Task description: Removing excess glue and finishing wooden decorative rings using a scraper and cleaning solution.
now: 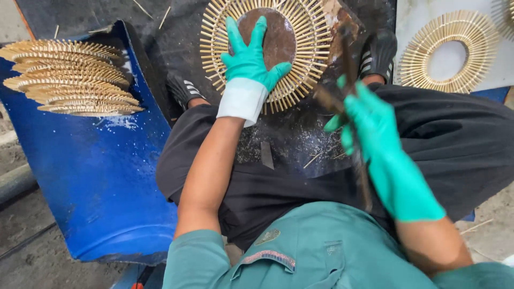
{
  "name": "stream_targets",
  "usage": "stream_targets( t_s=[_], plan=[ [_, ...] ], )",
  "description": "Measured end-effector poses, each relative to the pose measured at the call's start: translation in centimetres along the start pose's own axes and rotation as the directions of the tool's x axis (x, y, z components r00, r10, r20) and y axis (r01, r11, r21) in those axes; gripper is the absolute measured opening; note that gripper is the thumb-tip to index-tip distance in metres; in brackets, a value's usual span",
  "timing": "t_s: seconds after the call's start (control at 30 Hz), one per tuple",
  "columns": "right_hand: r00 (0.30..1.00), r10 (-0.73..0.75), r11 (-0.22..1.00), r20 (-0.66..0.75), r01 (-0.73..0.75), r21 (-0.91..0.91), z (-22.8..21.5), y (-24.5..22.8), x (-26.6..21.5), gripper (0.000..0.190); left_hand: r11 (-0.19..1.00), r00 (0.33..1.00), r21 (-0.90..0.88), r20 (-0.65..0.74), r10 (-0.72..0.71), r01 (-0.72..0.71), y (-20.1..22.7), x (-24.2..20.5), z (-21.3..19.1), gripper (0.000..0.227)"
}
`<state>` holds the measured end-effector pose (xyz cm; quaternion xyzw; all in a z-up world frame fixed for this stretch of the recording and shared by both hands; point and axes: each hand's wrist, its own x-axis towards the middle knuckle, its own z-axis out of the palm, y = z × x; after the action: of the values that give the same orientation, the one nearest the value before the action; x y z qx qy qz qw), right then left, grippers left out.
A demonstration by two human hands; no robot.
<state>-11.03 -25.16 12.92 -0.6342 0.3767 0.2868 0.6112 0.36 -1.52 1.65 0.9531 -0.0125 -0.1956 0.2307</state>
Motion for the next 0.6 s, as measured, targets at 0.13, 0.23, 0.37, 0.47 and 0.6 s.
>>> stream_targets(
  t_s=[0.13,0.23,0.37,0.47,0.6],
  plan=[
    [0.999,0.038,0.983,0.037,-0.044,0.179,2.0,2.6,-0.1,0.052,1.000,1.000,0.011,0.012,-0.008,0.008,-0.7,-0.3,1.1,0.112],
    [0.983,0.016,0.996,0.183,-0.032,0.086,2.2,3.2,0.9,0.052,0.991,0.985,0.076,-0.125,0.118,-0.109,-1.6,0.7,1.7,0.113],
    [0.988,-0.001,0.984,0.153,-0.026,0.174,1.9,3.5,0.3,0.052,0.995,0.991,0.021,-0.087,0.101,-0.099,-1.9,-0.3,2.1,0.112],
    [0.984,-0.036,0.990,0.172,0.011,0.142,1.8,3.7,1.6,0.051,0.997,0.996,0.022,-0.058,0.071,-0.070,-0.5,0.5,0.4,0.112],
    [0.969,-0.073,0.969,0.237,0.013,0.246,1.6,3.6,1.9,0.046,0.975,0.965,0.034,-0.138,0.222,-0.219,-2.8,1.0,1.6,0.110]
  ],
)
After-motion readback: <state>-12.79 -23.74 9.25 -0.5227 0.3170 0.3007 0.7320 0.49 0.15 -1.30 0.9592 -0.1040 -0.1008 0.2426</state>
